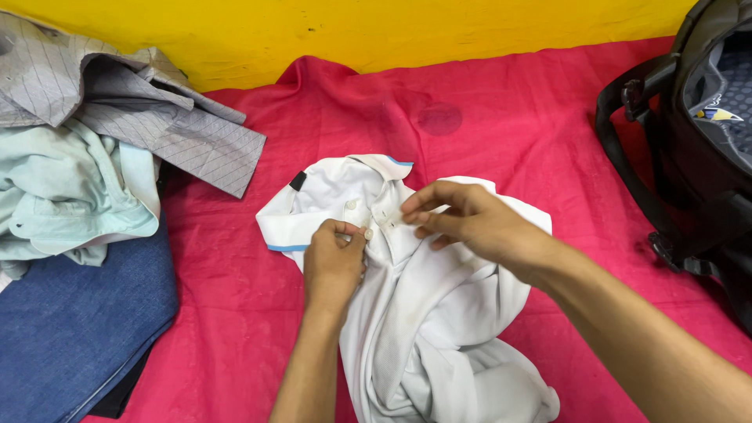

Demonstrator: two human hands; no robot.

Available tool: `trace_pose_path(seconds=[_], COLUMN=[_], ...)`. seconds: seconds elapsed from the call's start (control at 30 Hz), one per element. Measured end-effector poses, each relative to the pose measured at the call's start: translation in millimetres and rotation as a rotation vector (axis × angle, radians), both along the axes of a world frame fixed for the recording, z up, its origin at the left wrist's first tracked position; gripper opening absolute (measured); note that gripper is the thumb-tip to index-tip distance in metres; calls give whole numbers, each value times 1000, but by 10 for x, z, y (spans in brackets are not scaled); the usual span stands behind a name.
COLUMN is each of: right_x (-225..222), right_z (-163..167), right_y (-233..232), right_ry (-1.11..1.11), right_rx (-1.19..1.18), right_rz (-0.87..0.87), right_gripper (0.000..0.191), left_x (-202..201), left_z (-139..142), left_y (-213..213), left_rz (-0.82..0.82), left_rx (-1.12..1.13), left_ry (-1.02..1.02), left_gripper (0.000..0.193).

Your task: The person folds a black and white cycling jersey on a bed and places it into an open duffel bag that already holds a blue shirt, then picks up a white polo shirt and fastens its buttons while it lies on the bed.

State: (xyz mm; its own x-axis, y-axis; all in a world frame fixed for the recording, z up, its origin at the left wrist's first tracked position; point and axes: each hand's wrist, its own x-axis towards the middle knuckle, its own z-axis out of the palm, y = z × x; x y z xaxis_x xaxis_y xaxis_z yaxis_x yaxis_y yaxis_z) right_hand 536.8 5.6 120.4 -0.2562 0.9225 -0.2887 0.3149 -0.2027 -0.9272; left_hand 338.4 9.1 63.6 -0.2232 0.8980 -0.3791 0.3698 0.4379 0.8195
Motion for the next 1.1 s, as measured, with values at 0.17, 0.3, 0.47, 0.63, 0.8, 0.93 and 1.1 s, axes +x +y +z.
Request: trace_pose_path(seconds=[0.17, 0.3, 0.47, 0.63, 0.8, 0.93, 1.1], right_x=[-333, -392, -410, -434, -420, -399, -398], right_z=[-287, -397, -466, -544, -594, -618, -533], right_y=[-22, -2, 43, -15, -3, -15, -64], right_ry=[-38, 17, 0, 49, 152, 94, 295], right_rx=[-9, -31, -23, -28, -98, -171, -122], right_rz=[44, 18, -14, -116, -222, -288, -393], right_gripper=[36, 44, 44, 43, 37, 28, 21], left_x=[104, 44, 90, 99, 110, 156, 195], left_z=[-129, -185, -135, -37, -40, -74, -21], left_y=[-9, 26, -4, -84, -163, -200, -233], left_rz=[36, -7, -94, -122, -101, -28, 87], left_rx=[170, 205, 231, 194, 266, 306, 294], left_ry=[197, 81, 29, -67, -150, -167, -70], left_gripper=[30, 36, 35, 36, 23, 20, 18])
